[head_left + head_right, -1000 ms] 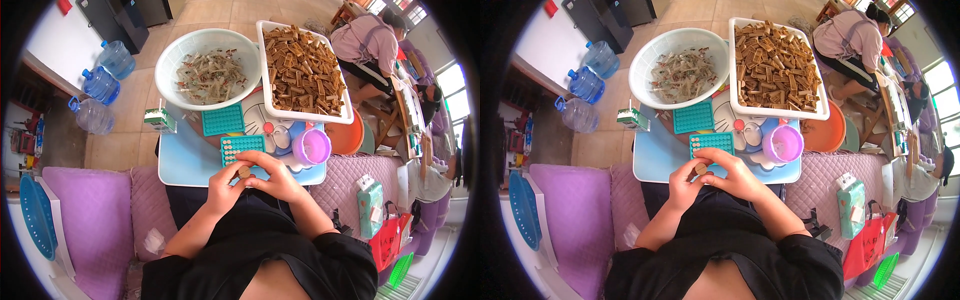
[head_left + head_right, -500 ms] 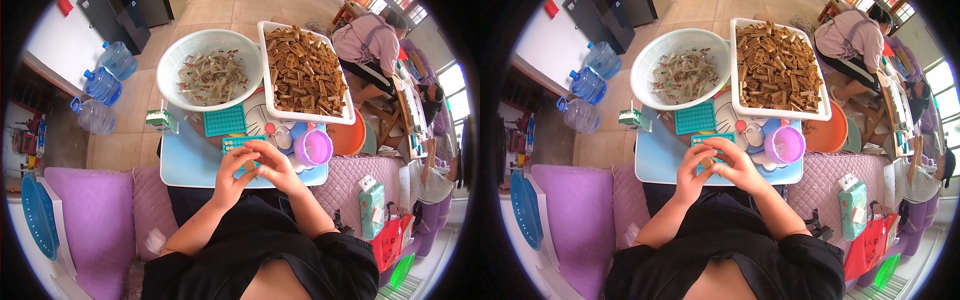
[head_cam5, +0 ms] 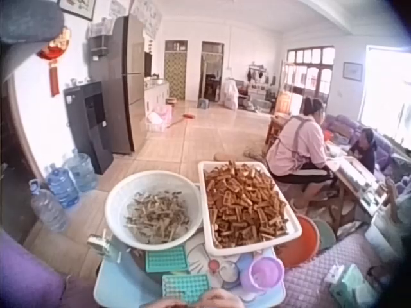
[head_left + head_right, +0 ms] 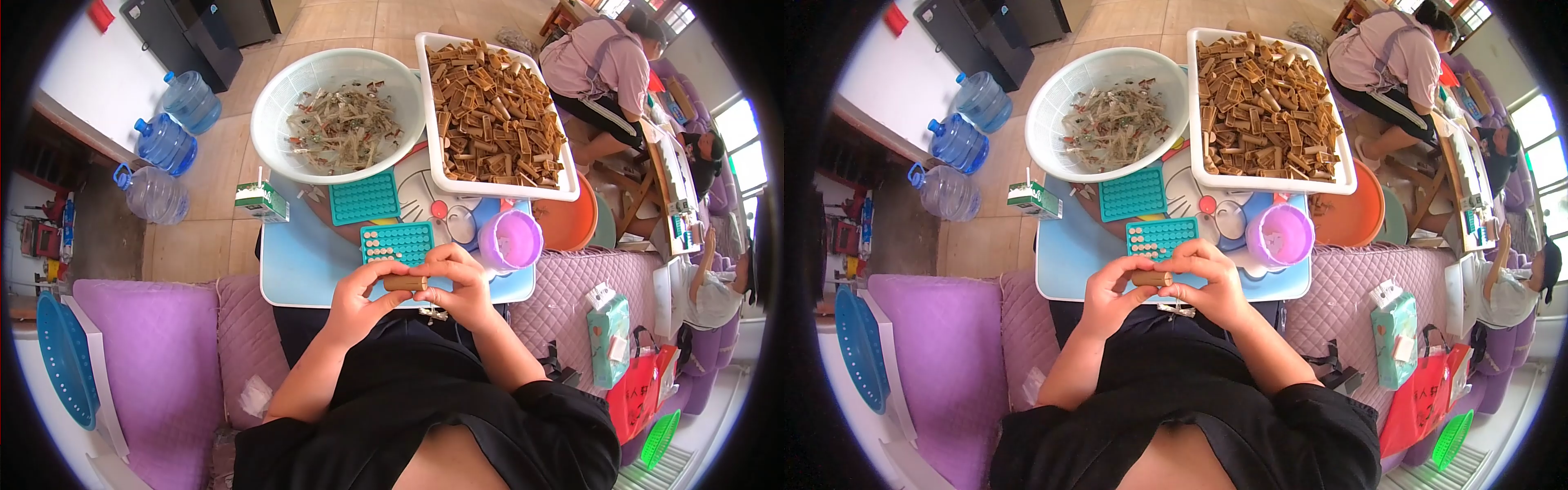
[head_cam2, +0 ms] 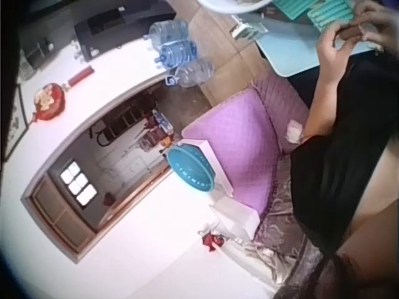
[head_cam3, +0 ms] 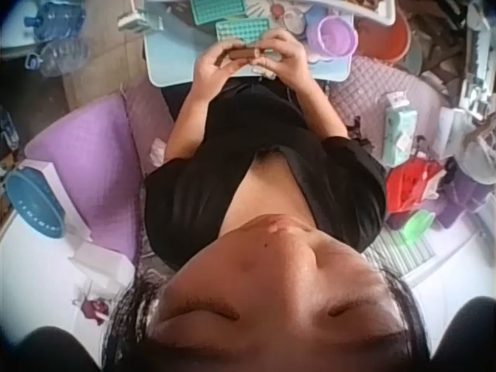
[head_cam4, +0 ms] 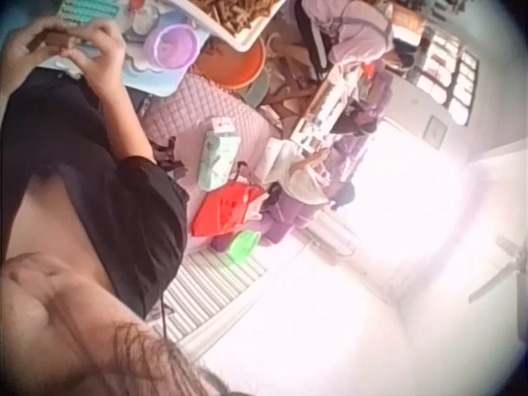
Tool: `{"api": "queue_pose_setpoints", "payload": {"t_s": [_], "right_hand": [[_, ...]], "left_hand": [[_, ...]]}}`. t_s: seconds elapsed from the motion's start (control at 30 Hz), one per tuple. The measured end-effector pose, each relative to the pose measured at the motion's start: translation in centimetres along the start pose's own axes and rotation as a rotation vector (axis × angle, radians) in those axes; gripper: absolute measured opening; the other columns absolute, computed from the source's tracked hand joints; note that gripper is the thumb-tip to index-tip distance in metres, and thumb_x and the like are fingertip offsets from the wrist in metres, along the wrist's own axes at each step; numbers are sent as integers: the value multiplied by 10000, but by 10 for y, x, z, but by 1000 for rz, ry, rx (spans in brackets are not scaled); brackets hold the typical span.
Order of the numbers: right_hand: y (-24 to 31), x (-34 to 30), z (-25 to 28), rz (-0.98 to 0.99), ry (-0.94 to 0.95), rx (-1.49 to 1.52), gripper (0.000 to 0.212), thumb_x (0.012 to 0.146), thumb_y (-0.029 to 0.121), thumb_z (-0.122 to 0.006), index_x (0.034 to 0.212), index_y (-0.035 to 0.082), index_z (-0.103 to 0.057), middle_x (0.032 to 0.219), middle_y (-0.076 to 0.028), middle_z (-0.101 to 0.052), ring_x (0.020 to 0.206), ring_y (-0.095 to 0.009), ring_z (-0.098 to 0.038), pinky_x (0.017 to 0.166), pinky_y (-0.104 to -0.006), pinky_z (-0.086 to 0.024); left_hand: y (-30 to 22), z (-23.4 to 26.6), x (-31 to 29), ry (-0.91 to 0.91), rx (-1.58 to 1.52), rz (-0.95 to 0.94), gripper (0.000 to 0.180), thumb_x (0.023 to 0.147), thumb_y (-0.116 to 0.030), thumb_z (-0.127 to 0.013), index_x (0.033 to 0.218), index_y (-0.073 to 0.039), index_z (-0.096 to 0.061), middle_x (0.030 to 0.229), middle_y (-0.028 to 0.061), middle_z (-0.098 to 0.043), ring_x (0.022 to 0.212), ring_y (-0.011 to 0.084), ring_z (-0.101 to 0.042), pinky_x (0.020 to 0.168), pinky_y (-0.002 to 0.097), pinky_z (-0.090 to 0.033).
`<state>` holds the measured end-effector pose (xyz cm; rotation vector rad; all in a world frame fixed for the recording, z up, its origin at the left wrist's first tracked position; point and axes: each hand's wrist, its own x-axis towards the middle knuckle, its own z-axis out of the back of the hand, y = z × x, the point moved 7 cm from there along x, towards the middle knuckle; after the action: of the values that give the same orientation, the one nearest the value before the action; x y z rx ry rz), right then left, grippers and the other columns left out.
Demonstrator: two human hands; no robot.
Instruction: The person assembles small green plastic inserts into larger brown plastic housings by hand.
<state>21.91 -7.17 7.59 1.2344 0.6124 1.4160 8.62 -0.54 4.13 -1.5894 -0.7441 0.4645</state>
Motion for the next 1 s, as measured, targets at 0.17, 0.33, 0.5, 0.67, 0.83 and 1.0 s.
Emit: {"api": "queue_pose_setpoints", "payload": {"t_s": [0.17,0.33,0.5,0.67,0.83,1.0], "right_hand": [[15,-1,-6,20,-11,203,320,698,153,-761,999,70,-687,895,-45,-546,862,-174,-583,795,-312,-486],[24,3,-11,61,38,72,423,755,106,-706,1152,25,-586,1092,-133,-593,1014,-234,-588,830,-331,-490],[21,1,-22,-18,44,172,430,773,44,-679,1179,8,-543,1116,-140,-609,981,-258,-613,806,-323,-501],[11,-7,-27,-82,-54,16,400,774,-25,-646,1162,2,-549,1072,-134,-625,900,-231,-637,746,-306,-515],[0,-13,-23,-166,-103,9,389,793,23,-661,1164,0,-547,1081,-130,-626,898,-196,-629,754,-307,-512],[-1,-7,-19,-90,-22,392,496,802,203,-686,1210,-23,-515,1169,-135,-587,1055,-200,-570,886,-329,-469]], "left_hand": [[-28,-14,-1,110,405,-194,336,734,3,-702,1052,1,-593,1004,131,-639,897,233,-633,790,321,-493],[-31,-22,-6,36,376,-181,371,737,19,-680,1086,-23,-563,956,116,-633,853,274,-631,731,317,-497],[-34,-25,-7,-53,396,-246,310,758,26,-652,1054,-29,-577,909,115,-629,812,265,-628,705,307,-494],[-16,-27,-8,-152,355,-126,250,761,31,-639,999,-30,-590,879,107,-629,775,266,-626,689,290,-492],[-12,-28,-6,-129,327,-80,226,767,9,-653,982,-29,-594,874,95,-632,754,219,-624,691,278,-487],[-23,-29,1,-49,190,-113,220,784,-26,-662,995,-36,-598,901,86,-640,781,198,-619,722,282,-482]]}}
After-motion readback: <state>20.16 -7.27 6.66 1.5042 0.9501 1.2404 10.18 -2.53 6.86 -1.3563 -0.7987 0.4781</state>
